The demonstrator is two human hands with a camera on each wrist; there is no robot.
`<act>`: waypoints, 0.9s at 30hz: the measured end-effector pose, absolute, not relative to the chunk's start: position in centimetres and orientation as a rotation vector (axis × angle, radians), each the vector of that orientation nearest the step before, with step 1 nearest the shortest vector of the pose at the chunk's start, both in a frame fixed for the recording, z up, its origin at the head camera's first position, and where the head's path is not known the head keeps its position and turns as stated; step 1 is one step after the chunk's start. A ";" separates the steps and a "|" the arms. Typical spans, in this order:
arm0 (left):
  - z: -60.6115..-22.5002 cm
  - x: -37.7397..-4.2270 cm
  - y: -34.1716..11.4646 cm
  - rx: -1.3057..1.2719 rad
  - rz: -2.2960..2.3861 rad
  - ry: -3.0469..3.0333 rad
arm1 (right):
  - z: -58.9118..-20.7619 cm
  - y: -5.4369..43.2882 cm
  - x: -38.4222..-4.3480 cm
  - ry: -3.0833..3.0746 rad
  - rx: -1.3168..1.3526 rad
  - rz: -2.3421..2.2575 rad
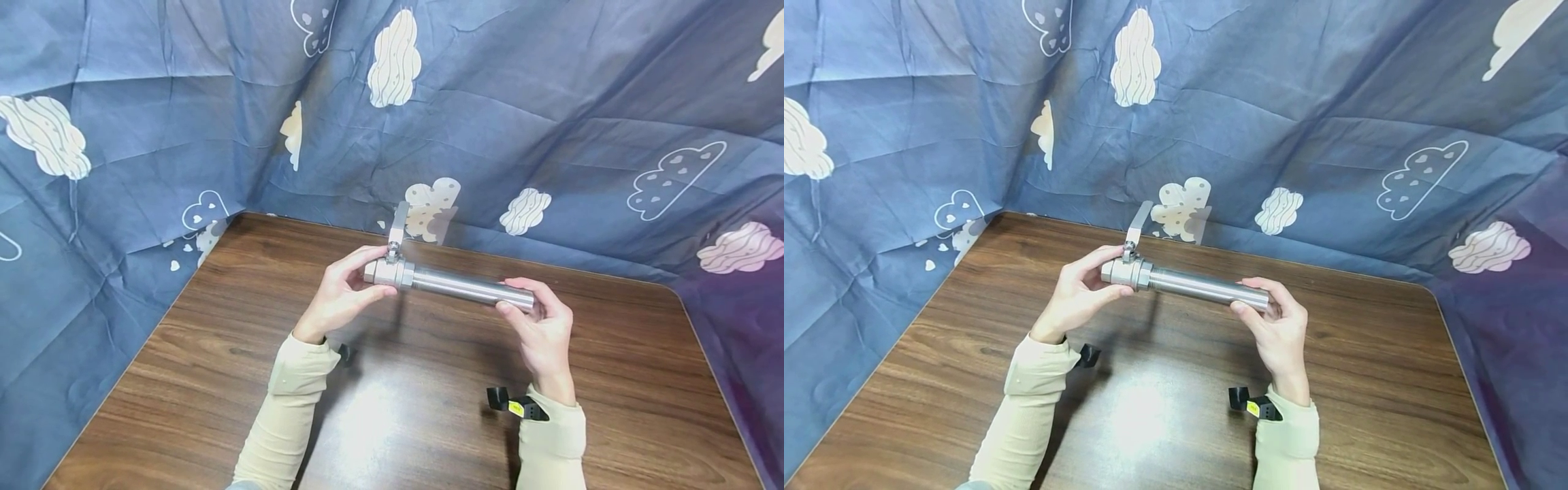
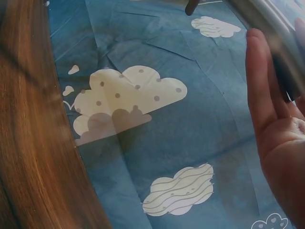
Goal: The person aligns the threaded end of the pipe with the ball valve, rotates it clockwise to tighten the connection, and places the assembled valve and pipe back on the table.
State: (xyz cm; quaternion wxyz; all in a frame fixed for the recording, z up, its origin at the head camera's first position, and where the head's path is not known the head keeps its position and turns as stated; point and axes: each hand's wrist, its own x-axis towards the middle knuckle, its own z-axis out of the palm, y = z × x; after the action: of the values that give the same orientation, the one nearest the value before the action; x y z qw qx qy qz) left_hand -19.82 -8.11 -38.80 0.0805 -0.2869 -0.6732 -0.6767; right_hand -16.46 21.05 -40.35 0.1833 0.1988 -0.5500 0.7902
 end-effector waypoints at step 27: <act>-39.0 -20.1 -8.4 -0.802 -2.114 -1.962 | -40.1 22.0 -16.2 -1.636 0.723 2.233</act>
State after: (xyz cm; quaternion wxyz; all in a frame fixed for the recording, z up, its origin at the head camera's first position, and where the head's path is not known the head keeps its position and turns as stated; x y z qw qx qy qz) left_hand -20.08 -8.40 -39.04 0.0740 -0.2671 -0.6535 -0.7044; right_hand -16.17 22.01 -40.13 0.1399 0.2503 -0.5661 0.7729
